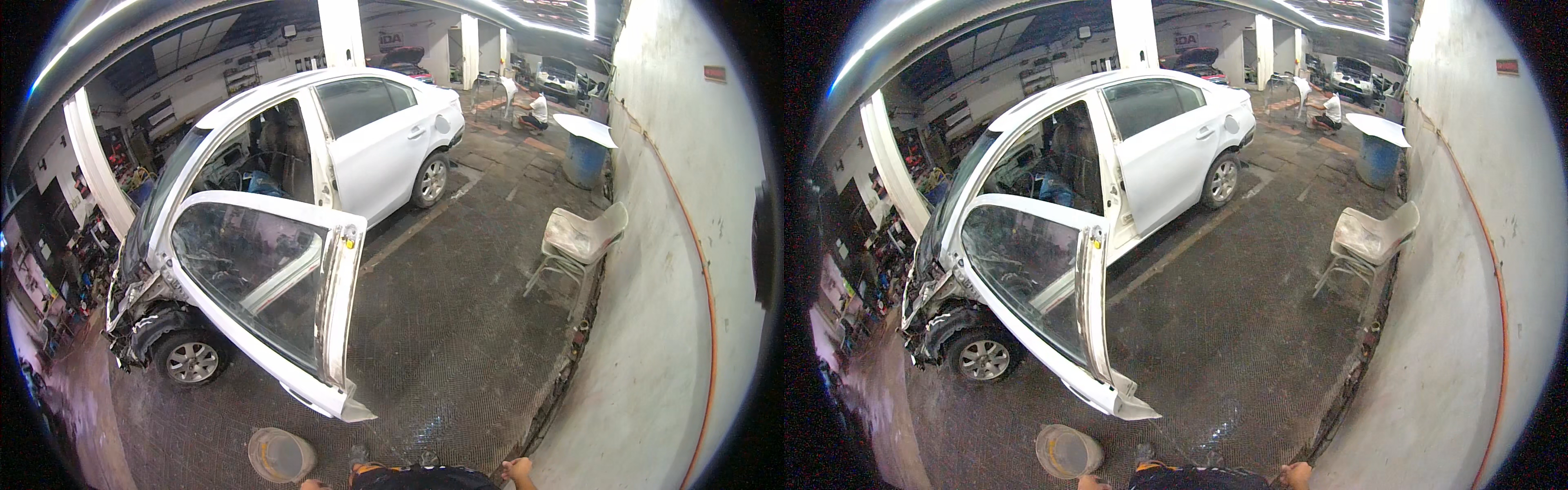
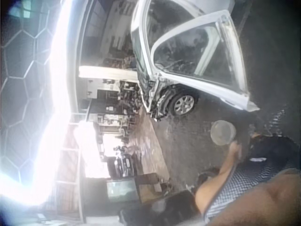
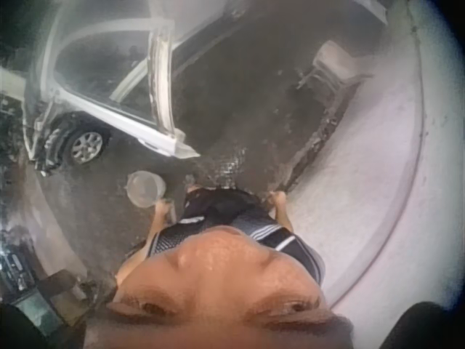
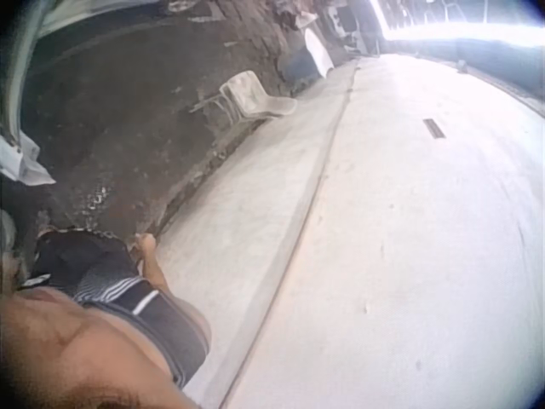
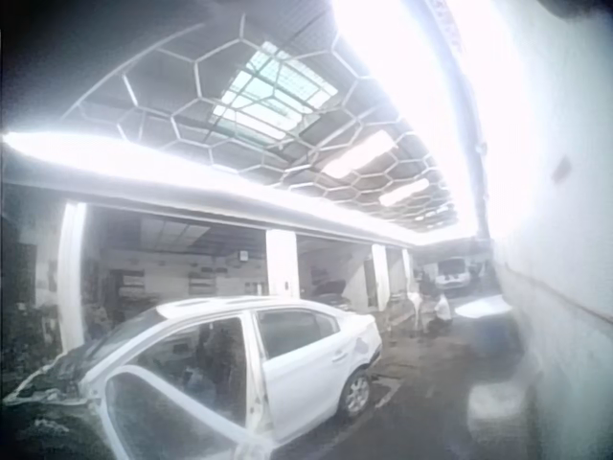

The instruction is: The person sands the exterior edge of a white car door using a sanding block. The person repeatedly rubs the sanding block along the door frame and window trim, focusing on smoothing the surface.

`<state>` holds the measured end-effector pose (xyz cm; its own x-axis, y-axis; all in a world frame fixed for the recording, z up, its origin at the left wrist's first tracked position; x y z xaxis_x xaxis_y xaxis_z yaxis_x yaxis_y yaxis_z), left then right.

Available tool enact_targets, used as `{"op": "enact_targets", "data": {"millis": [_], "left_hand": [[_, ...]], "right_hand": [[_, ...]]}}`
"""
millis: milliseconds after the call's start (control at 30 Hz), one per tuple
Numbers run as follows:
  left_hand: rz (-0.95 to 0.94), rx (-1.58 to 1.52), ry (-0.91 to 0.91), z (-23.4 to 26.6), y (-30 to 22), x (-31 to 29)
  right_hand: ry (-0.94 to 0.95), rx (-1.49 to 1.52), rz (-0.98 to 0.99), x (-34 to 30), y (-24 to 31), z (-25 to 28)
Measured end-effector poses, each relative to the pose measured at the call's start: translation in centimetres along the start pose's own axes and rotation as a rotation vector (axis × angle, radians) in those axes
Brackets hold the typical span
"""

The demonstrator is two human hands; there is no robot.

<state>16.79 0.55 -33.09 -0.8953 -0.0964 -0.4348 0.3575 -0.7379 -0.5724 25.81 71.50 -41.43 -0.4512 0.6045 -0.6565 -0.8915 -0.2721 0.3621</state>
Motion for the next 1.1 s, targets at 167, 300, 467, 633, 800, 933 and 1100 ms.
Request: {"op": "enact_targets", "data": {"millis": [167, 300, 467, 633, 800, 933, 1100], "left_hand": [[0.057, -0.052, 0.099, -1.7, -0.8, 0.1], [0.072, 0.062, 0.150, -1.3, -1.6, 0.5], [0.180, 0.114, 0.042, 0.6, 1.4, 1.8], [0.190, 0.126, 0.139, 0.3, -0.2, 3.1], [0.180, 0.090, 0.106, 0.7, -0.7, 2.3], [0.228, 0.103, 0.092, 1.0, -0.5, 1.1], [0.256, 0.071, 0.082, 1.7, 0.8, -1.4]], "right_hand": [[-0.037, 0.122, 0.025, -1.5, -0.7, 1.3], [-0.078, -0.003, -0.046, -1.5, -2.3, 1.4], [-0.044, 0.025, 0.018, -1.1, -5.0, -1.2], [-0.008, 0.093, -0.099, -3.1, -4.9, -2.6], [0.022, 0.123, -0.035, -4.4, -3.7, -2.3], [-0.010, -0.007, -0.019, -4.1, -3.1, -1.9], [-0.200, -0.277, 0.121, -5.5, 0.1, -0.2]]}}
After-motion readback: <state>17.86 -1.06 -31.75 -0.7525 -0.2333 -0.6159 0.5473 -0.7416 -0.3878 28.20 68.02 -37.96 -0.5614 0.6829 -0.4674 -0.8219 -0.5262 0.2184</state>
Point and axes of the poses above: each hand's wrist, its own x-axis towards the middle knuckle, its own z-axis out of the back of the hand, y = z × x, the point moved 9 cm from there along x, towards the middle knuckle, and after that the axes turned 14 degrees about -x, right-handed, at the moved point
